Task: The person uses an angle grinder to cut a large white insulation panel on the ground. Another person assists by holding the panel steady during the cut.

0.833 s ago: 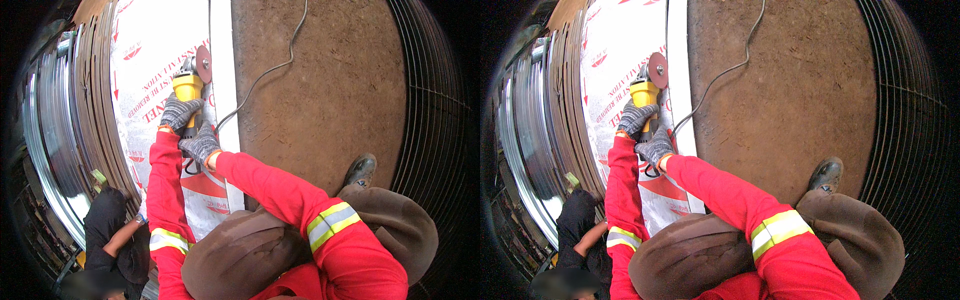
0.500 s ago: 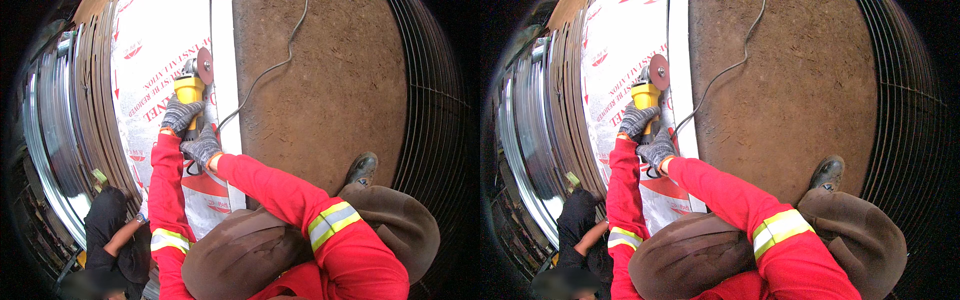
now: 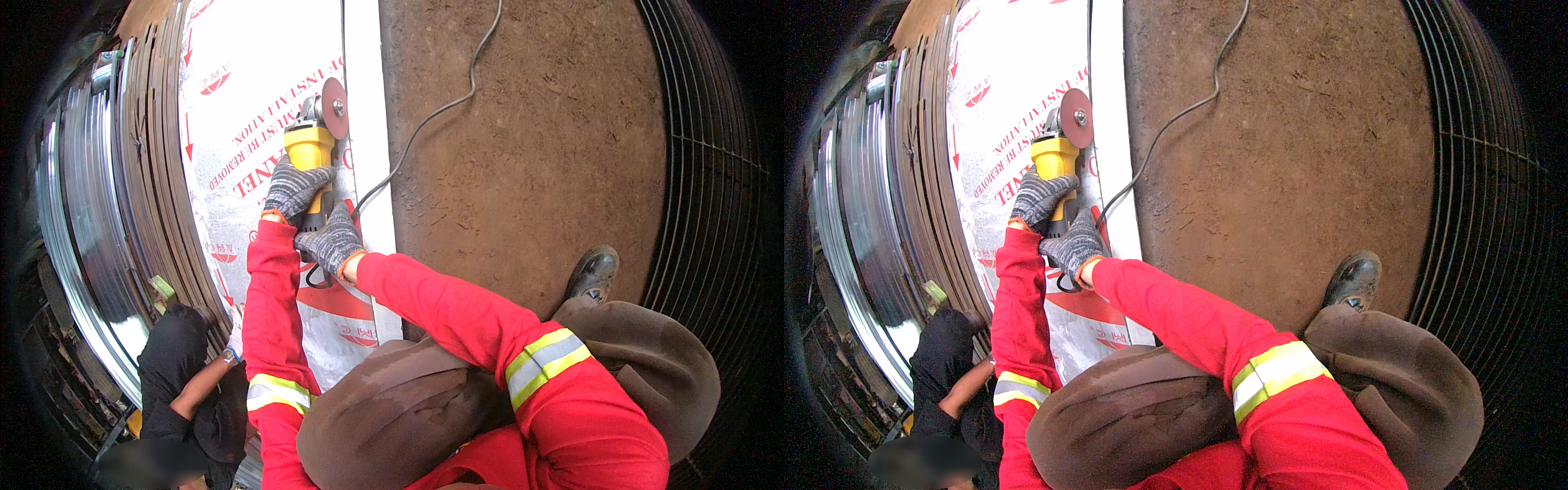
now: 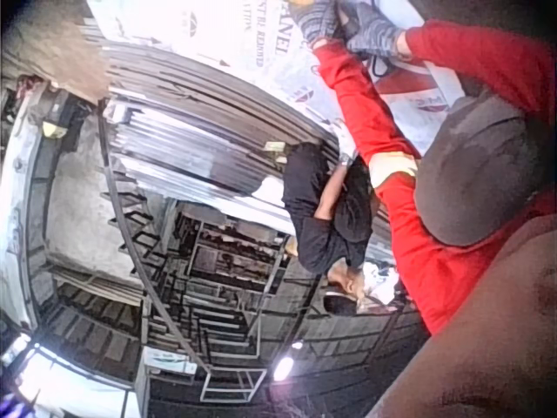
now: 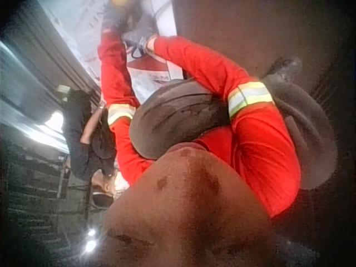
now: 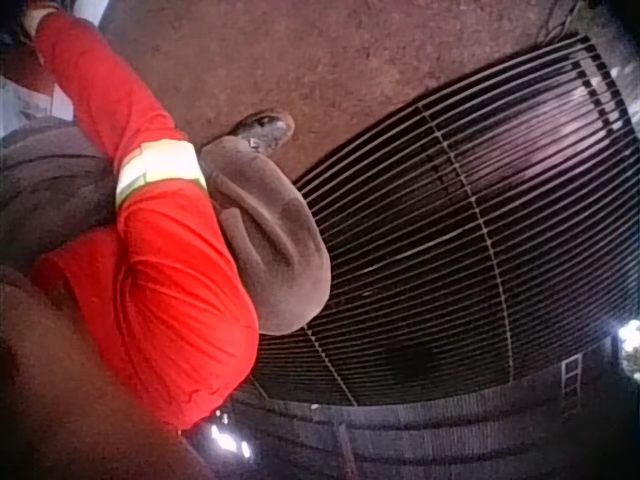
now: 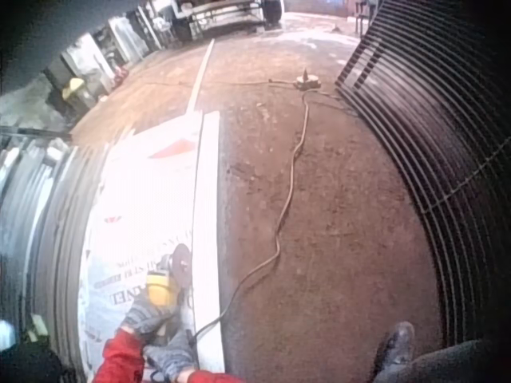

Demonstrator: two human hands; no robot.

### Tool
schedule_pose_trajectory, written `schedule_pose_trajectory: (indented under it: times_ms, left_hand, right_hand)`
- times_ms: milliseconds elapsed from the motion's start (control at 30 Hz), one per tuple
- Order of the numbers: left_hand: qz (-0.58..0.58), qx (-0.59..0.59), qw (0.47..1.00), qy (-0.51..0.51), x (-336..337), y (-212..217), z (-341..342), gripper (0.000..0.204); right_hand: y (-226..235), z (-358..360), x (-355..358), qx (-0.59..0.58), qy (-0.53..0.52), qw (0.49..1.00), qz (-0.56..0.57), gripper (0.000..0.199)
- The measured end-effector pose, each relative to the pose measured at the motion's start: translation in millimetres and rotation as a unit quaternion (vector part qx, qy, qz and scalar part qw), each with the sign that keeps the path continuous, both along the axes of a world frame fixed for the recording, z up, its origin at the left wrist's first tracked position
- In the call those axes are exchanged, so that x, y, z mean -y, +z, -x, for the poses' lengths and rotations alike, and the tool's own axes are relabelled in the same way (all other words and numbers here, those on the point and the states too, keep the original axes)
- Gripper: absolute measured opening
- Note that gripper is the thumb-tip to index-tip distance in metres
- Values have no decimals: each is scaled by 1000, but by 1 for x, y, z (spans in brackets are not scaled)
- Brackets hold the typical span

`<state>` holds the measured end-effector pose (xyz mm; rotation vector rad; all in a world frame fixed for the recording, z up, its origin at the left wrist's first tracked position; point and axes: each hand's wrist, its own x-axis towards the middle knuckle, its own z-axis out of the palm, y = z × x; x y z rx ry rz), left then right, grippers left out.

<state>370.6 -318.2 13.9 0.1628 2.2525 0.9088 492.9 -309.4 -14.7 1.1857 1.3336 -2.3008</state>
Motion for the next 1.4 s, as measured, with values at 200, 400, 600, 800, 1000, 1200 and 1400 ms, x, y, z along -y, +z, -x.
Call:
schedule_pose_trajectory:
  times_ms: [200, 400, 600, 800, 1000, 1200, 1400]
  left_hand:
    - [-4, 7, 1000, -1, 0, -1, -4, 44]
    - [21, 16, 1000, 3, 9, -4, 0, 52]
    - [-3, 19, 1000, 9, 6, -1, -9, 44]
    - [-7, 24, 1000, 12, 14, -2, -10, 43]
    - [-17, 32, 999, 15, 15, -5, -13, 44]
    - [-27, 55, 998, 32, 14, 0, -17, 44]
    - [-9, 39, 999, 23, 19, 1, -18, 44]
  right_hand:
    - [-8, -3, 6, 8, 10, 1000, -12, 106]
    - [-5, -5, 12, -1, 3, 1000, -29, 109]
    - [-6, -10, 11, 8, 9, 1000, 9, 114]
    - [-6, -12, 21, -2, -13, 1000, -16, 117]
    - [-10, -15, 22, 3, -17, 1000, 7, 118]
    - [-4, -17, 21, 12, -9, 1000, 10, 117]
    - [8, -19, 17, -6, -10, 1000, -9, 114]
